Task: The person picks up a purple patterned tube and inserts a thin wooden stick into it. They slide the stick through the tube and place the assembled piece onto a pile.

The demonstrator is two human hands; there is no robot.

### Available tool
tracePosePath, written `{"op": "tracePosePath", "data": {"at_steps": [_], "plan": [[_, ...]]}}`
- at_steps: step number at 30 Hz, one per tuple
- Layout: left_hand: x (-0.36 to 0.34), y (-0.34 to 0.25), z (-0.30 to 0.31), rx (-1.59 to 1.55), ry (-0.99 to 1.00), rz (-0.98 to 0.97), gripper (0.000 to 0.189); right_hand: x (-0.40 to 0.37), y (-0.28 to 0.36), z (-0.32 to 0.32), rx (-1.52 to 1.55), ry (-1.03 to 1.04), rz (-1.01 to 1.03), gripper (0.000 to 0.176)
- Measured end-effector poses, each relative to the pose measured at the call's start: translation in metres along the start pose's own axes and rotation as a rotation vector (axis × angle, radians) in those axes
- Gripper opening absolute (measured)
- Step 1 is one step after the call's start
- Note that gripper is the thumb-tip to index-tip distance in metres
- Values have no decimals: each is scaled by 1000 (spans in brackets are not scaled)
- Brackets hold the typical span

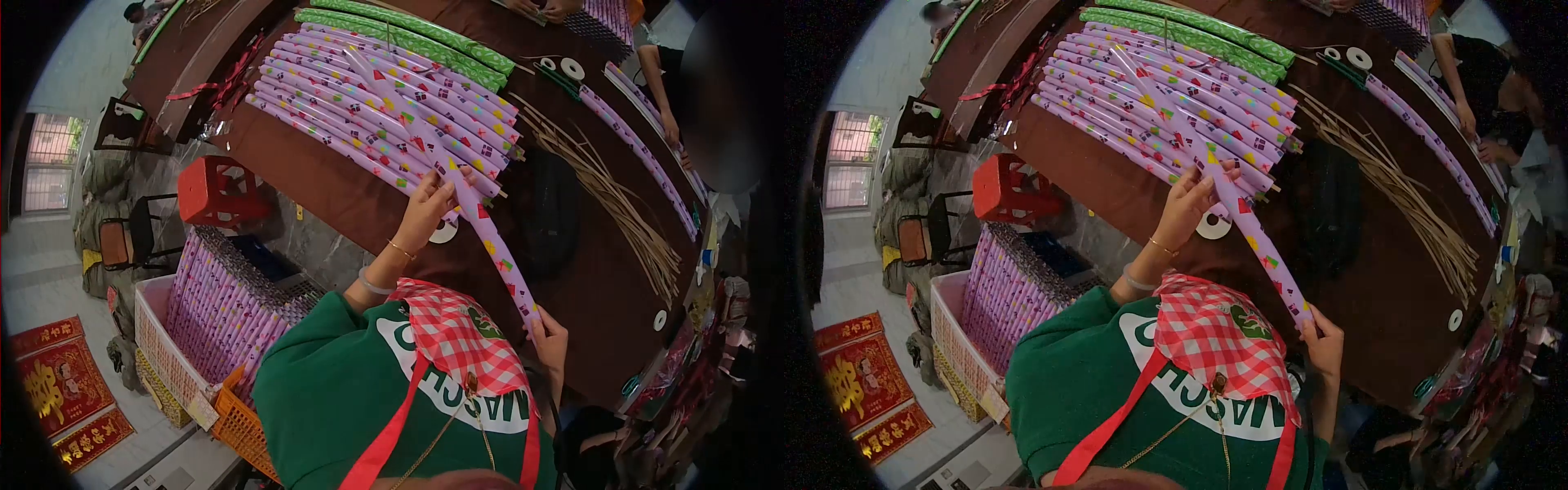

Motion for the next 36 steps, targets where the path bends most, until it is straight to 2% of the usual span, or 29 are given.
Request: {"op": "tracePosePath", "data": {"at_steps": [4,6,8,10,13,20,29,31,32,34,36], "plan": [[15,6,35,-108,0,-67,41,-4,-3,6,11,11,-5,34],[16,-18,34,-137,-125,-113,41,-5,-8,10,46,11,-13,34],[20,-28,40,-171,-140,-135,36,-7,-11,13,-5,8,-29,34],[22,-36,39,-19,-239,-116,32,-6,-9,14,-27,3,-16,34],[22,-39,34,74,-262,-144,28,-6,-4,13,-51,-16,-2,34],[19,-37,35,166,-250,-134,28,-8,-16,17,-71,26,4,34],[13,-39,33,4,-218,-167,32,-9,-14,19,-57,-1,24,33],[13,-42,27,-88,-133,-139,32,-8,-15,19,-49,2,15,33],[12,-42,26,-88,-133,-142,32,-8,-15,19,-41,3,3,33],[11,-42,27,113,-278,-129,34,-8,-14,19,-39,-3,13,34],[14,-36,35,96,-272,-118,34,-9,-14,20,-37,-9,22,34]]}}
Point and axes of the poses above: each hand's wrist, its own x-axis towards the middle knuckle, its own z-axis out of the back of the hand, y = z × x, the point moved 6 cm from there along x, towards the middle knuckle, and after that the axes turned 13 degrees about z, right-handed, at the moved point
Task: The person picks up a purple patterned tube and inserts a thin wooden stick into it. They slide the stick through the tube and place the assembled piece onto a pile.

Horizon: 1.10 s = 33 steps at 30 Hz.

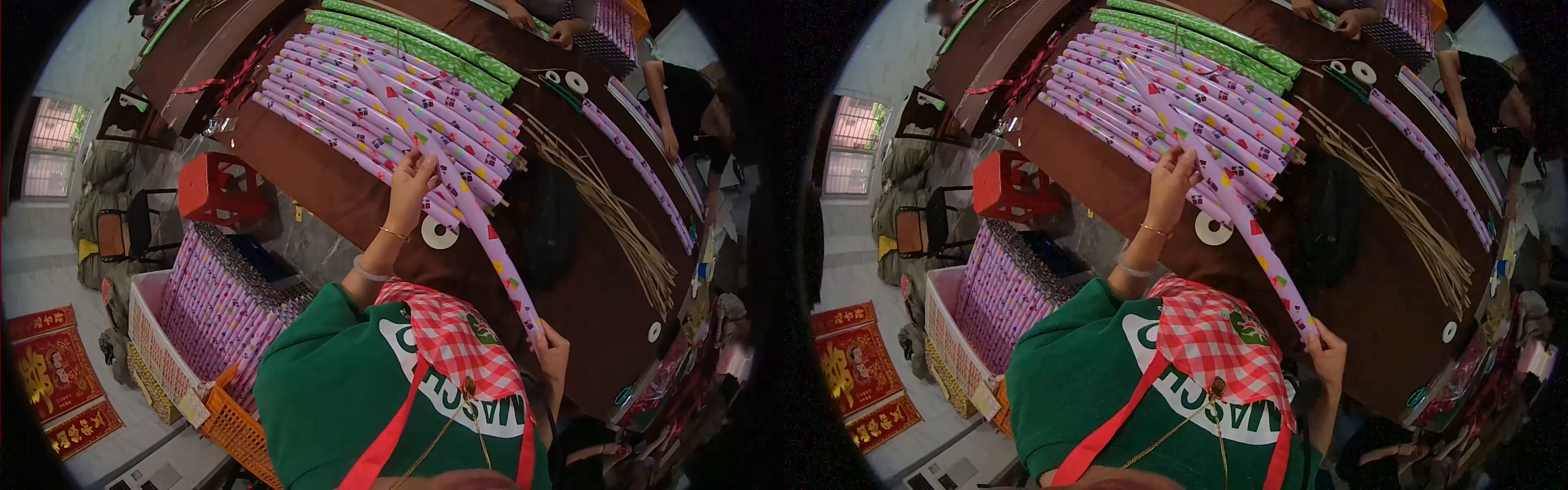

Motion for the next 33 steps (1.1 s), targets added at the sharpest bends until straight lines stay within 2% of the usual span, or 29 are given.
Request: {"op": "tracePosePath", "data": {"at_steps": [8,11,13,14,17,18,20,23,25,26,28,30,33], "plan": [[18,-11,12,-64,-48,-3,31,-10,-12,9,-14,49,2,36],[35,-20,24,79,-39,-42,32,-14,-15,14,-19,42,-14,37],[40,-33,22,52,7,-116,33,-16,-19,17,-12,35,-39,37],[42,-36,26,-20,-108,-114,31,-18,-22,18,-2,25,-67,37],[58,-45,35,-79,-61,-90,30,-20,-28,21,56,19,-41,36],[60,-55,36,-169,-137,-89,28,-20,-30,22,54,16,-37,36],[96,-60,68,-234,-156,-124,26,-18,-34,22,62,18,-72,36],[133,-91,114,-262,-192,-230,33,0,-24,20,57,31,-50,34],[145,-114,142,-307,-428,-428,37,30,-13,20,23,67,9,32],[146,-121,153,-314,-483,-496,39,49,-9,18,-21,52,21,31],[130,-131,144,-245,-558,-557,39,99,-2,12,-249,10,224,30],[122,-116,129,-195,-583,-563,38,150,56,-17,-543,-68,435,30],[123,-87,114,58,-524,-521,37,218,86,-61,-581,-138,581,30]]}}
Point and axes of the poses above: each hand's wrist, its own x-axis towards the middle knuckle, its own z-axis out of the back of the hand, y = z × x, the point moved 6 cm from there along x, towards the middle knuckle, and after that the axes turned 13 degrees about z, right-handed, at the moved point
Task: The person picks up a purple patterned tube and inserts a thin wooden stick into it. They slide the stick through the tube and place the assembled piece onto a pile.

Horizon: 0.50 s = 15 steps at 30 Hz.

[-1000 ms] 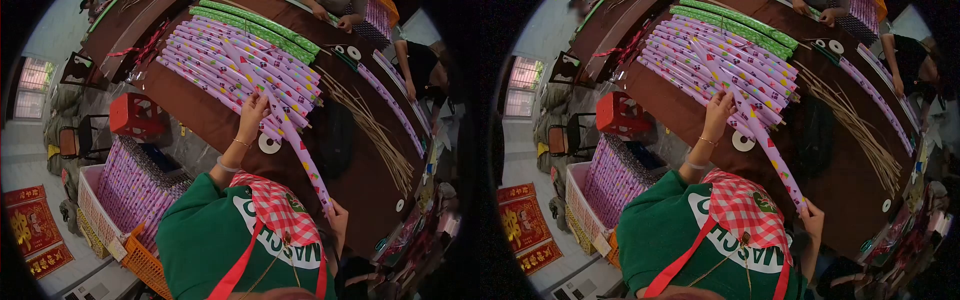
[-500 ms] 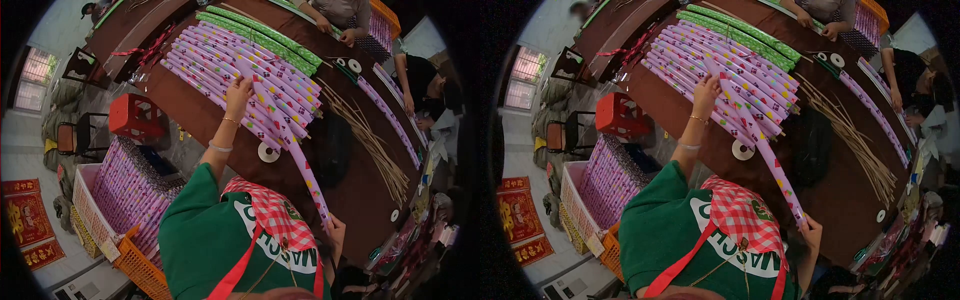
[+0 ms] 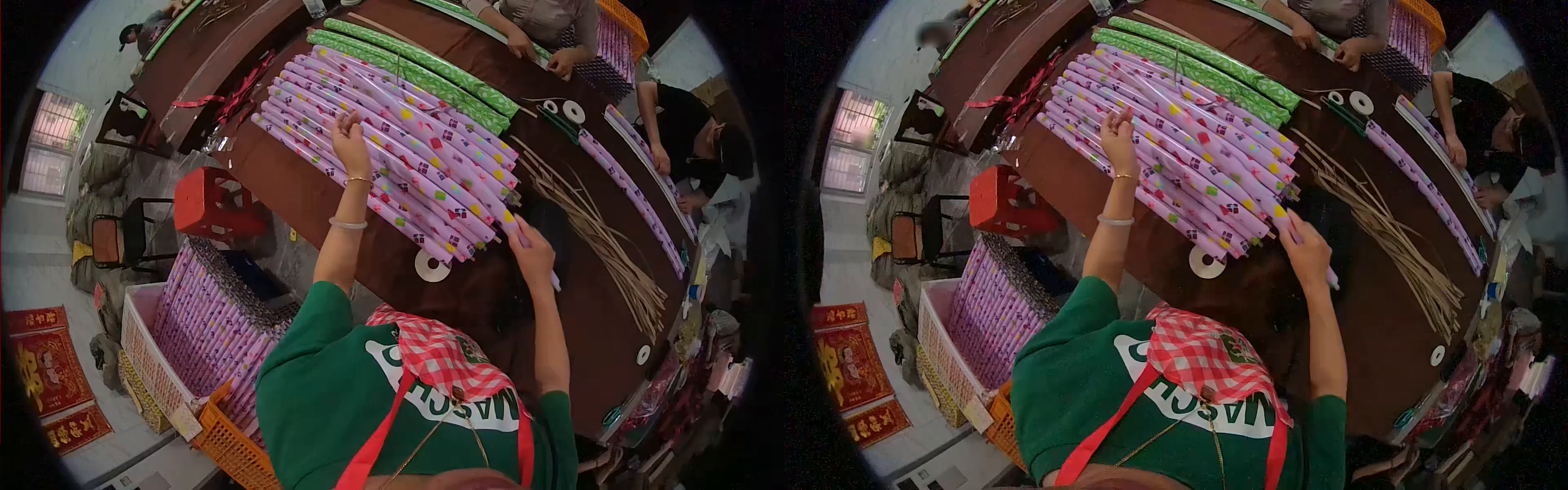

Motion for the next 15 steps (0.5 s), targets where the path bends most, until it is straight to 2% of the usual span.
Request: {"op": "tracePosePath", "data": {"at_steps": [3,5,9,10,15], "plan": [[-18,13,3,81,48,-48,36,52,9,-38,-87,-62,133,32],[-34,12,7,129,31,-12,36,75,15,-55,-93,-50,153,33],[-49,19,15,221,73,-24,35,99,9,-85,-202,-21,241,34],[-52,21,16,265,76,-27,34,102,11,-90,-147,-84,306,35],[-64,24,4,410,117,-88,34,110,18,-109,-190,-55,289,35]]}}
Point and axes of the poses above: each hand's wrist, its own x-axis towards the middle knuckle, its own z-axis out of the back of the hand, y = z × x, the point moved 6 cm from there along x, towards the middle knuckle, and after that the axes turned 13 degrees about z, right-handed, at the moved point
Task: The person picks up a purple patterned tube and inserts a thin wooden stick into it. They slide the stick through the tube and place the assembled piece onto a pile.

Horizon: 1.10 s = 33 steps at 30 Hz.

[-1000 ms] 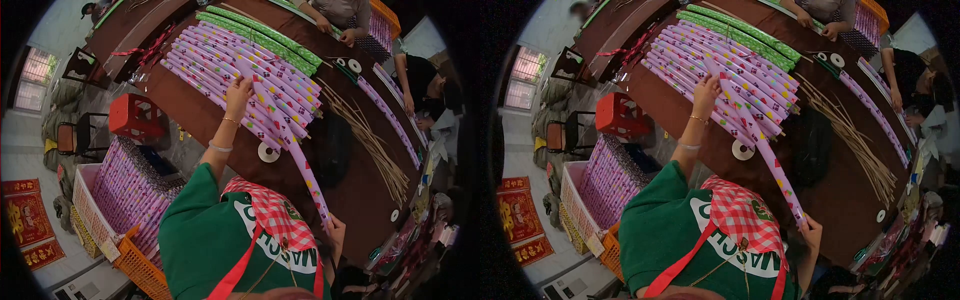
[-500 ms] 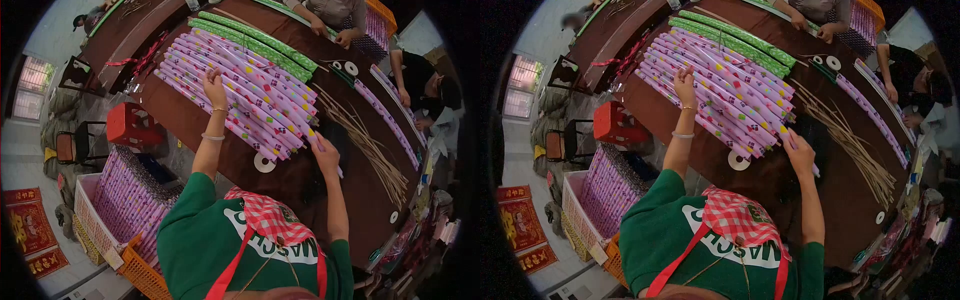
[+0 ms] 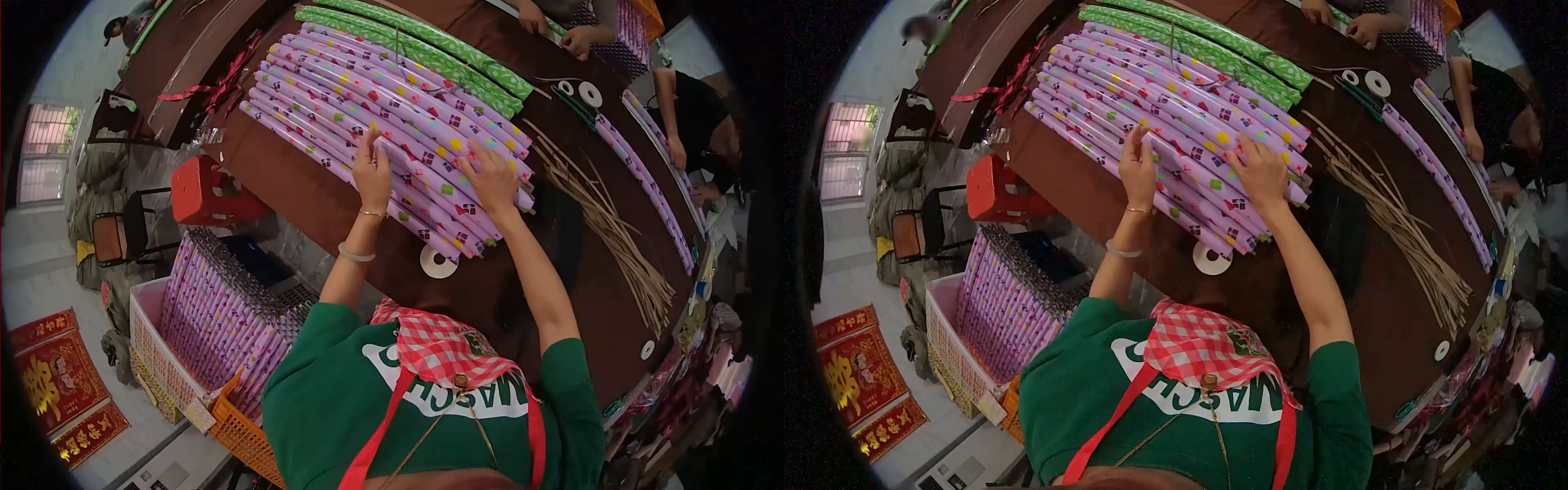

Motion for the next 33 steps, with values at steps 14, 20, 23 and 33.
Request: {"op": "tracePosePath", "data": {"at_steps": [14,20,23,33], "plan": [[-8,-2,-66,861,228,-565,40,-102,-8,98,-104,-142,-105,17],[-5,-2,-69,1096,193,-694,39,-291,-13,195,-218,-281,-631,14],[-2,-4,-71,1073,237,-701,41,-385,-5,216,-227,-469,-851,16],[-126,-45,-255,814,818,-735,40,-432,-37,208,-219,-498,-985,16]]}}
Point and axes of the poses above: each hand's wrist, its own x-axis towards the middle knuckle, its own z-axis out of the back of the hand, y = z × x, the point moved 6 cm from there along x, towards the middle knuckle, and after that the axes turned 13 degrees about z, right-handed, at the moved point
